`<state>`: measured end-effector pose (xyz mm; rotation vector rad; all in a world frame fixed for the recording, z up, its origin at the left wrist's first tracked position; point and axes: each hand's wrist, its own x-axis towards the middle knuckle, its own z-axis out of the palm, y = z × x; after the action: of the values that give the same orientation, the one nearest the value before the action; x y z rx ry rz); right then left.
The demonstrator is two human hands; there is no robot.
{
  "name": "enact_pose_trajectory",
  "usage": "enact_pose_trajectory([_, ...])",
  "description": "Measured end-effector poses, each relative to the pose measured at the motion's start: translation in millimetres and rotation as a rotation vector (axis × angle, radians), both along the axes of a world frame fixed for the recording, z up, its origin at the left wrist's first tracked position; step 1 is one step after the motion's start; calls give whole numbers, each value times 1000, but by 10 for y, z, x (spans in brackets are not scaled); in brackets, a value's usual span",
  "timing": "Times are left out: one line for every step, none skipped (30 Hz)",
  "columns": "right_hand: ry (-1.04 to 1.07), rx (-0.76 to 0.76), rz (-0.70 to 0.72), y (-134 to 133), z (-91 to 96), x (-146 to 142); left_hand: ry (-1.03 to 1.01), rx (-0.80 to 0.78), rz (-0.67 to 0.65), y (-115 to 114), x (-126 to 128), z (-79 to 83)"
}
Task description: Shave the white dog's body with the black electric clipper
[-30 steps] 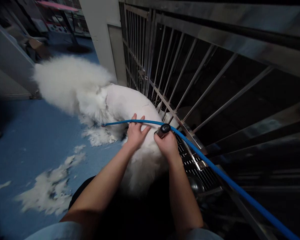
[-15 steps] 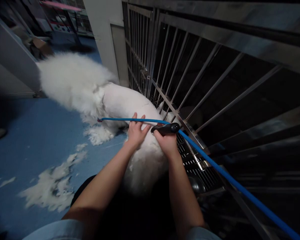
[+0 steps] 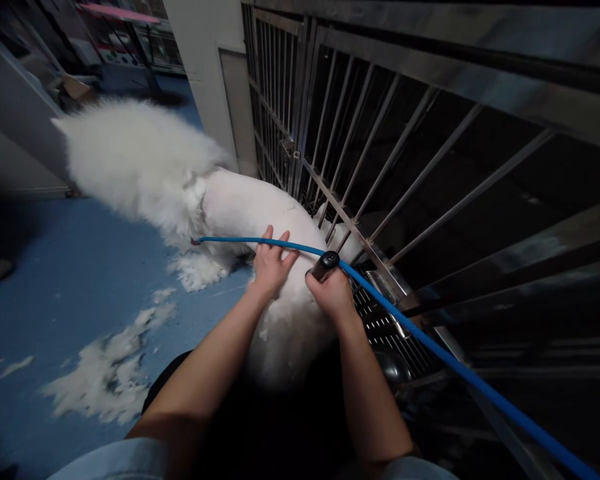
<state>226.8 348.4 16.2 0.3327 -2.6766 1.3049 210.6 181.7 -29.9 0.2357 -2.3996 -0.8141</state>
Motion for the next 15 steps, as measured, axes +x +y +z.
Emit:
enact_pose_trajectory([-38,39,5,23,2,20,1,0,0,0,1,-3])
enact_pose_trajectory([-61,50,-1,40,5,37,5,0,1,1,0,-8])
enact_pose_trajectory([-61,31,-13,47,6,49,10,0,2,2,-2,-13])
enact_pose_trajectory([-36,-15,-29,43,4,56,16,-2,3,4,-5,-18])
enact_pose_trajectory([4,-75,-44,28,-2,60,20,-4,7,6,-8,-23])
enact_pose_trajectory([46,-134,-55,6,-13,64,23,-4,14,7,-10,-27])
enact_pose_trajectory([74,-174,-61,-18,-25,70,23,-5,18,7,-9,-29])
enact_pose_trajectory([78,-184,-61,-39,-38,80,21,-7,18,6,-7,-31])
enact_pose_trajectory([59,-162,-59,-53,-47,97,18,-9,12,4,-4,-30])
enact_pose_trajectory([25,-123,-60,-60,-52,117,15,-12,2,0,0,-28])
enact_pose_trajectory([-10,-80,-61,-60,-50,138,12,-15,-9,-4,4,-24])
enact_pose_trajectory([-34,-48,-67,-58,-44,157,10,-16,-19,-9,7,-20])
enact_pose_trajectory([-44,-36,-76,-58,-34,172,10,-15,-23,-13,9,-15])
enact_pose_trajectory([-40,-57,-85,-63,-22,181,11,-11,-21,-16,10,-11])
enact_pose_trajectory([-30,-103,-96,-74,-10,186,14,-4,-17,-18,10,-8])
